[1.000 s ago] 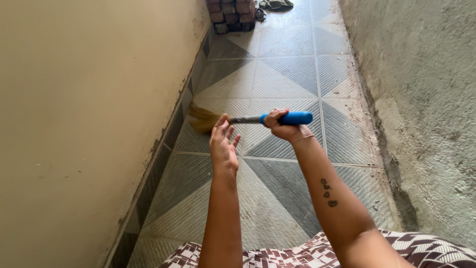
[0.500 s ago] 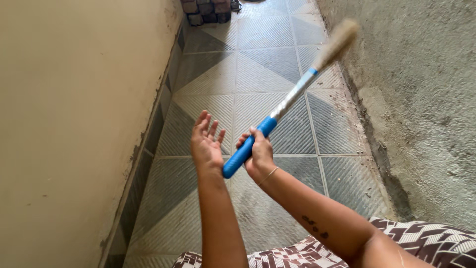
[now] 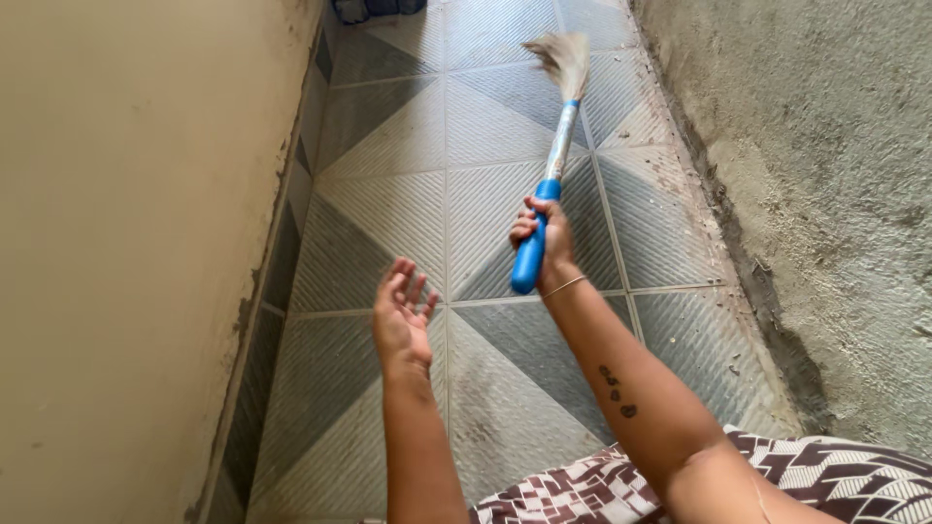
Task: The person sweeps the tiled floor of a narrow hallway using a broom, pushing debris along the edges and center of the path.
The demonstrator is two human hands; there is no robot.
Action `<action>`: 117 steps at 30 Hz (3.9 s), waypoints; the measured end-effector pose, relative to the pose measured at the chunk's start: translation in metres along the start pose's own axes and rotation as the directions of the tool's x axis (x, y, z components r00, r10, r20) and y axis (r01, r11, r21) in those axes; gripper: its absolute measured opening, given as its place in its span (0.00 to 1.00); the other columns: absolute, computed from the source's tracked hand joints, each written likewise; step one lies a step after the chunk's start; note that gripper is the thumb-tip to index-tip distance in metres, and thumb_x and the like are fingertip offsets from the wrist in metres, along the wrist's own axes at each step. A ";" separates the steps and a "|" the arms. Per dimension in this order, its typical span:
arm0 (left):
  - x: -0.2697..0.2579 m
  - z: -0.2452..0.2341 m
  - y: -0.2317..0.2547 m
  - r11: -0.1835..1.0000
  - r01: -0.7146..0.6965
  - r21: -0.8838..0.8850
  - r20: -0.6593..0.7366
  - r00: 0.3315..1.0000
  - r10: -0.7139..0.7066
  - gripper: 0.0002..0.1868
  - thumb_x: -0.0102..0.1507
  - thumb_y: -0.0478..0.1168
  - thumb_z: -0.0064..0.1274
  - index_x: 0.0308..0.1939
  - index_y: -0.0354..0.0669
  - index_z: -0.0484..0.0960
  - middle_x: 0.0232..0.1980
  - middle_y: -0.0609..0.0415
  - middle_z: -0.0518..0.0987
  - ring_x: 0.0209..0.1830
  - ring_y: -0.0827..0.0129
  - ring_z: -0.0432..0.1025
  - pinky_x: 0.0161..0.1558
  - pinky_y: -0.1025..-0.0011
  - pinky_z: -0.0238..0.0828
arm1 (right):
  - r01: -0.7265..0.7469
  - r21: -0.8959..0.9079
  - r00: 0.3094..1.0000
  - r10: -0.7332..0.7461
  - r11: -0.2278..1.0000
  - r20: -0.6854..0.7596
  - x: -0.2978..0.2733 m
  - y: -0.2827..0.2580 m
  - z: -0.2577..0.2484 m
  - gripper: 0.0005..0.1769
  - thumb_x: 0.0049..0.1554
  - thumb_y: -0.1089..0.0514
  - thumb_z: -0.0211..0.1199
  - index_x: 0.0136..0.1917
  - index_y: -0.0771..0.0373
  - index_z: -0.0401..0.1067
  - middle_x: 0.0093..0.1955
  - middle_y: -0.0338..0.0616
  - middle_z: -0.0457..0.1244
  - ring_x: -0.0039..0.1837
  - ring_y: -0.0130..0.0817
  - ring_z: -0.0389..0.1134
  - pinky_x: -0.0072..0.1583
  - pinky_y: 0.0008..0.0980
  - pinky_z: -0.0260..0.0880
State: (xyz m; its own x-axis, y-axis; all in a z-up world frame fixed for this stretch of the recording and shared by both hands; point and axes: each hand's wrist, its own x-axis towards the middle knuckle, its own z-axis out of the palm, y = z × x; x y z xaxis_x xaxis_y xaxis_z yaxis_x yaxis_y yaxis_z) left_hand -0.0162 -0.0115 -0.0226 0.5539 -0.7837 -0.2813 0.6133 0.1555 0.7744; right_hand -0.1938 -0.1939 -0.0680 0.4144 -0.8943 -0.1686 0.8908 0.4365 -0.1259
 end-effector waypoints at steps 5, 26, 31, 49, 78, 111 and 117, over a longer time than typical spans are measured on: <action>0.018 0.000 -0.038 0.995 0.099 0.024 0.025 0.995 -0.099 0.22 0.65 0.45 0.46 0.63 0.48 0.77 0.65 0.55 0.77 0.63 0.61 0.70 0.60 0.55 0.66 | -0.022 -0.074 0.969 0.003 0.997 -0.247 0.014 0.034 -0.012 0.09 0.55 0.61 0.57 0.37 0.60 0.58 0.30 0.37 0.53 0.29 0.26 0.55 0.32 0.26 0.63; 0.025 0.034 -0.073 0.971 0.208 0.118 0.035 0.976 -0.213 0.22 0.64 0.45 0.47 0.61 0.47 0.78 0.61 0.55 0.80 0.57 0.64 0.75 0.54 0.61 0.69 | -0.073 -0.384 0.965 -0.032 0.920 -0.261 0.059 -0.119 -0.100 0.06 0.54 0.63 0.59 0.45 0.57 0.64 0.30 0.35 0.54 0.27 0.21 0.53 0.30 0.23 0.59; 0.016 0.051 -0.074 0.971 0.196 0.135 0.075 0.975 -0.208 0.21 0.64 0.45 0.47 0.61 0.46 0.77 0.61 0.54 0.80 0.57 0.64 0.75 0.54 0.62 0.70 | -0.418 0.091 0.895 0.427 0.904 -0.128 0.062 -0.136 -0.089 0.07 0.60 0.67 0.59 0.47 0.61 0.62 0.32 0.32 0.54 0.30 0.20 0.55 0.33 0.21 0.62; 0.039 0.048 -0.074 0.983 0.166 0.072 0.073 0.982 -0.171 0.22 0.65 0.45 0.46 0.61 0.46 0.77 0.61 0.53 0.80 0.57 0.62 0.75 0.56 0.60 0.71 | -0.431 0.197 0.900 0.436 0.881 0.017 -0.025 -0.028 0.046 0.05 0.57 0.63 0.58 0.44 0.66 0.63 0.30 0.36 0.57 0.30 0.25 0.60 0.36 0.28 0.68; 0.031 0.034 -0.068 0.984 0.144 0.101 0.125 0.980 -0.156 0.22 0.66 0.46 0.47 0.63 0.46 0.76 0.63 0.52 0.79 0.61 0.65 0.73 0.56 0.59 0.69 | -0.107 0.052 0.944 0.118 0.993 -0.309 -0.014 0.035 0.023 0.09 0.51 0.63 0.55 0.33 0.59 0.56 0.27 0.36 0.53 0.27 0.24 0.55 0.32 0.26 0.61; 0.033 0.053 -0.083 0.991 0.130 0.014 0.045 0.990 -0.131 0.26 0.63 0.44 0.49 0.66 0.48 0.70 0.65 0.52 0.72 0.58 0.57 0.74 0.52 0.57 0.70 | -0.798 0.464 0.500 0.853 0.386 0.151 -0.037 -0.018 0.044 0.09 0.69 0.60 0.53 0.50 0.68 0.58 0.35 0.38 0.59 0.34 0.21 0.61 0.36 0.20 0.68; 0.027 0.048 -0.073 0.990 0.136 0.030 0.051 0.989 -0.137 0.23 0.64 0.44 0.48 0.64 0.46 0.72 0.65 0.52 0.73 0.58 0.58 0.74 0.51 0.60 0.71 | -0.571 0.517 0.773 0.629 0.637 0.079 -0.001 -0.075 0.018 0.11 0.64 0.63 0.53 0.51 0.71 0.54 0.39 0.43 0.58 0.33 0.21 0.62 0.35 0.19 0.69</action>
State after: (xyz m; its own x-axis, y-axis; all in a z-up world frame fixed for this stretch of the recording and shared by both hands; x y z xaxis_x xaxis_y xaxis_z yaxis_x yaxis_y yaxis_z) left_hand -0.0723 -0.0728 -0.0595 0.4346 -0.8274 -0.3555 0.6655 0.0291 0.7458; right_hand -0.2575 -0.2274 -0.0407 0.8957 -0.4245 -0.1323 0.4270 0.7384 0.5220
